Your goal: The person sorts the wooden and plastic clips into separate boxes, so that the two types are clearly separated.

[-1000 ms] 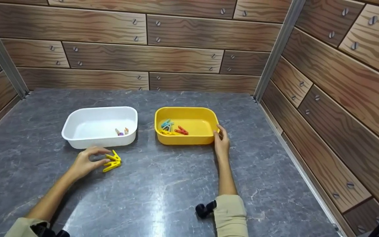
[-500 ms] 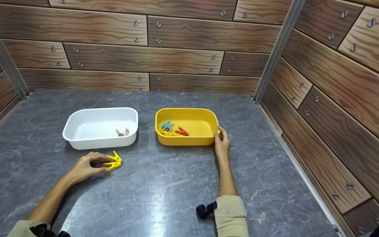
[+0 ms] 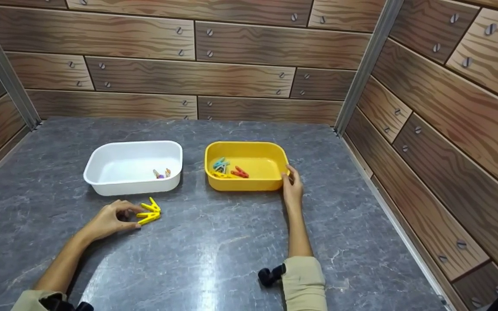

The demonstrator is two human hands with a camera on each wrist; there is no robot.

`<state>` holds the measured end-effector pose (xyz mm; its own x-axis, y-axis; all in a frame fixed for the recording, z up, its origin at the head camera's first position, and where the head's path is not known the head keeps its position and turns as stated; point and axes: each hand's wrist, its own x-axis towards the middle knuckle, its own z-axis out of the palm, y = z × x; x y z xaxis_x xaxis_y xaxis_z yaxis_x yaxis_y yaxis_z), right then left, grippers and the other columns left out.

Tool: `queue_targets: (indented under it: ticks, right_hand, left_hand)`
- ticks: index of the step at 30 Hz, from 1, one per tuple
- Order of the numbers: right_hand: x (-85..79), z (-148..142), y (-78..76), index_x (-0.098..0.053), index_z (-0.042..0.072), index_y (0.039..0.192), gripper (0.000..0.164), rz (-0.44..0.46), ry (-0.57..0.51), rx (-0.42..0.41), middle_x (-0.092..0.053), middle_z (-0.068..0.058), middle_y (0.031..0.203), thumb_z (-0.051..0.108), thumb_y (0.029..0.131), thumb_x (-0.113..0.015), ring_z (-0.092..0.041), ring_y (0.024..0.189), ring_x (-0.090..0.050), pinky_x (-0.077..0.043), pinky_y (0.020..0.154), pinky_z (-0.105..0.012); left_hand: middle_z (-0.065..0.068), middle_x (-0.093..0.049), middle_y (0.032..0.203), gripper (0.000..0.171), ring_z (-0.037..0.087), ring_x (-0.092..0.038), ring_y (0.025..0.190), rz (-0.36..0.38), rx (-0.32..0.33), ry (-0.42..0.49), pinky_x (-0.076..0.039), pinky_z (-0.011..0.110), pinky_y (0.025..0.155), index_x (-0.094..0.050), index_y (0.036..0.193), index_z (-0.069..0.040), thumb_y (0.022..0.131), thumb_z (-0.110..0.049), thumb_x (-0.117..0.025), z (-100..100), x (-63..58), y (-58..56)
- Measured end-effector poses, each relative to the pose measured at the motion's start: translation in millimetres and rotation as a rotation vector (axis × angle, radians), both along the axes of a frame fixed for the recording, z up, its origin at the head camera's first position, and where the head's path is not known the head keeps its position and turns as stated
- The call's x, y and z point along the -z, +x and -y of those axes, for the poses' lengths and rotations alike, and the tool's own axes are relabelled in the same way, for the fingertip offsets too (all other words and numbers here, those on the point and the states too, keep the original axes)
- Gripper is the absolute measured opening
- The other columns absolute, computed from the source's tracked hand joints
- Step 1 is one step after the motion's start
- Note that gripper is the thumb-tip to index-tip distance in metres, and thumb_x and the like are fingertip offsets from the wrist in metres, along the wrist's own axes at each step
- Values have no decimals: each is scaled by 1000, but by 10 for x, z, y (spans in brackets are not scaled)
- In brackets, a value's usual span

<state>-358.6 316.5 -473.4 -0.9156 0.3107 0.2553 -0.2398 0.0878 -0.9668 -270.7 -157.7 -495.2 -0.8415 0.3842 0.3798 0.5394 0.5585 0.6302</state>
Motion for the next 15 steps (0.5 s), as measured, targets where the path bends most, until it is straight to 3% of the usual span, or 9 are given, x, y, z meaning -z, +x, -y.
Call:
queue_targets:
  ticks: [8, 15]
  right_hand:
    - [-3, -8, -1, -44, -4, 130, 36, -1, -1, -11, -43, -20, 134, 7, 96, -46, -29, 108, -47, -46, 75, -22]
    - [-68, 16, 39, -40, -5, 133, 39, 41, -26, -38, -38, -21, 138, 7, 96, -43, -34, 113, -42, -40, 89, -38]
  left_hand:
    - [-3, -60, 82, 29, 15, -49, 71, 26, 9, 14, -40, 29, 63, -71, 97, -9, 72, -20, -79, -3, -32, 2]
    - [-2, -61, 81, 24, 14, -50, 68, 90, -20, 77, -41, 26, 60, -72, 95, -8, 73, -14, -76, -15, -16, 25]
